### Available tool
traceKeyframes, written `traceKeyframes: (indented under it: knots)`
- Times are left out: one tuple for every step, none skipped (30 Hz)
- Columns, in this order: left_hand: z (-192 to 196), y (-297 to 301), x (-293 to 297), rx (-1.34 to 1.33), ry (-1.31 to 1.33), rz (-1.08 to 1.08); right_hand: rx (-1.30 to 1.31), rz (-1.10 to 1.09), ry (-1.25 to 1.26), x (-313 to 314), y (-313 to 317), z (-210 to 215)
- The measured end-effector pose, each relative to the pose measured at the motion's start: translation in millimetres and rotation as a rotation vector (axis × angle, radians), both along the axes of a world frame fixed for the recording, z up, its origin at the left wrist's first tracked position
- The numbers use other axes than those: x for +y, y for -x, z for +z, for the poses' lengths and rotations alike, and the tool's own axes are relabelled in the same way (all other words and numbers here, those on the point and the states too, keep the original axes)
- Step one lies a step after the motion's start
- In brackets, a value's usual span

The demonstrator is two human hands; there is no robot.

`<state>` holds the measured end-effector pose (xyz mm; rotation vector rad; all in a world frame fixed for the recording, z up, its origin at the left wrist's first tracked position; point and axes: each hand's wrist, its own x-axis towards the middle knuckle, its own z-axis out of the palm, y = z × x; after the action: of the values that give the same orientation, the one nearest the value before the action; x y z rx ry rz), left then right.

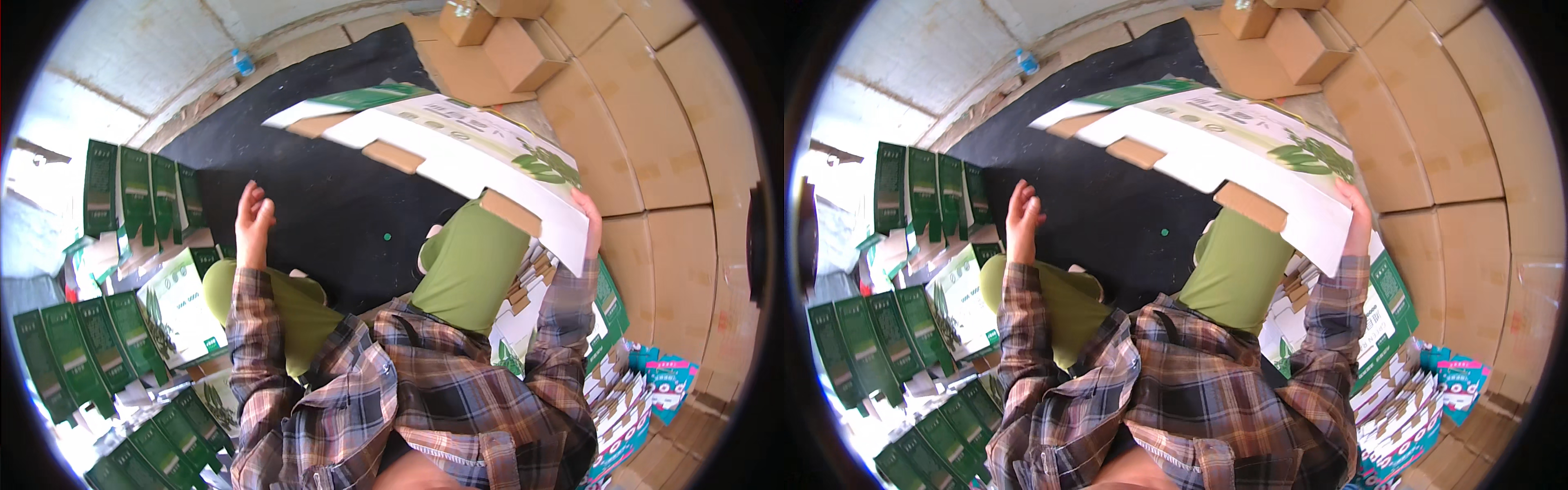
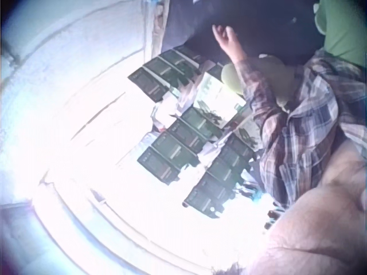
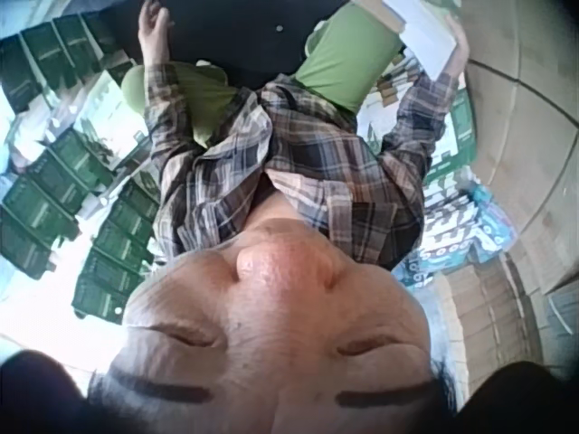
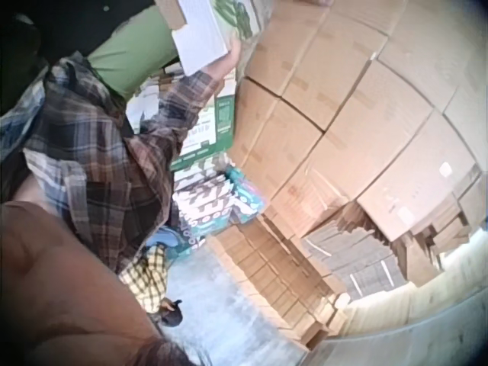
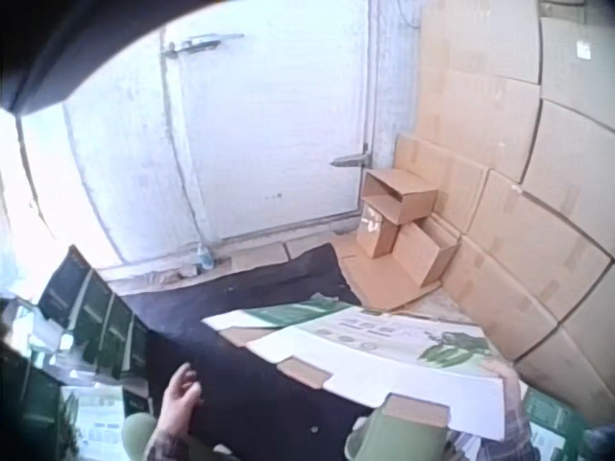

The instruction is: Folding flat cardboard boxes into assembled boxes for radishes.

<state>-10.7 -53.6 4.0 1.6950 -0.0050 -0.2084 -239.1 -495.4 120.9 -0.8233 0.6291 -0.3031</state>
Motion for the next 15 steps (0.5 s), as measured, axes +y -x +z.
traceKeyframes:
  knots:
    - [4.2,-1.9,4.9,-0.021,0.057,0.074,0.044,0.056,-0.019,12.8,-14.2,14.1]
    - [3.2,-7.6,11.8,-0.030,0.183,0.151,0.084,0.106,-0.037,19.2,-24.8,21.5]
    - [0.4,-12.4,22.4,-0.041,0.310,0.225,0.081,0.120,-0.041,18.3,-32.6,19.7]
    - [-2.3,-15.9,31.1,-0.181,0.513,0.113,0.129,0.204,-0.039,14.8,-39.8,15.4]
    - [4.5,-16.1,35.3,-0.202,0.555,0.146,0.177,0.288,-0.037,12.1,-47.2,10.4]
    - [-6.9,-21.0,49.6,-0.174,0.610,0.103,0.175,0.291,-0.038,12.8,-54.6,4.7]
    - [-17.0,-22.9,67.8,-0.152,0.660,0.071,0.170,0.318,-0.011,16.5,-67.0,-2.6]
    - [0.5,-12.8,54.0,-0.203,0.615,0.069,0.171,0.327,0.017,15.4,-75.3,-10.0]
    - [-10.5,-16.8,61.9,-0.159,0.603,0.152,0.249,0.379,0.018,3.9,-88.8,-17.2]
    - [-3.4,-13.0,57.5,-0.170,0.597,0.200,0.206,0.436,-0.060,4.8,-98.4,-21.8]
    - [3.5,-10.7,48.9,-0.180,0.593,0.239,0.162,0.484,-0.136,4.1,-104.6,-27.1]
    - [1.0,-11.5,44.8,-0.177,0.598,0.237,0.085,0.570,-0.205,-7.7,-110.3,-42.2]
    - [1.8,-10.5,48.6,-0.185,0.611,0.286,0.153,0.624,-0.192,-7.7,-124.7,-43.7]
    - [-0.6,-11.5,47.6,-0.185,0.632,0.324,0.144,0.579,-0.137,-9.5,-131.4,-54.0]
    - [-3.3,-11.8,46.8,-0.182,0.633,0.323,0.136,0.534,-0.083,-10.4,-136.0,-64.5]
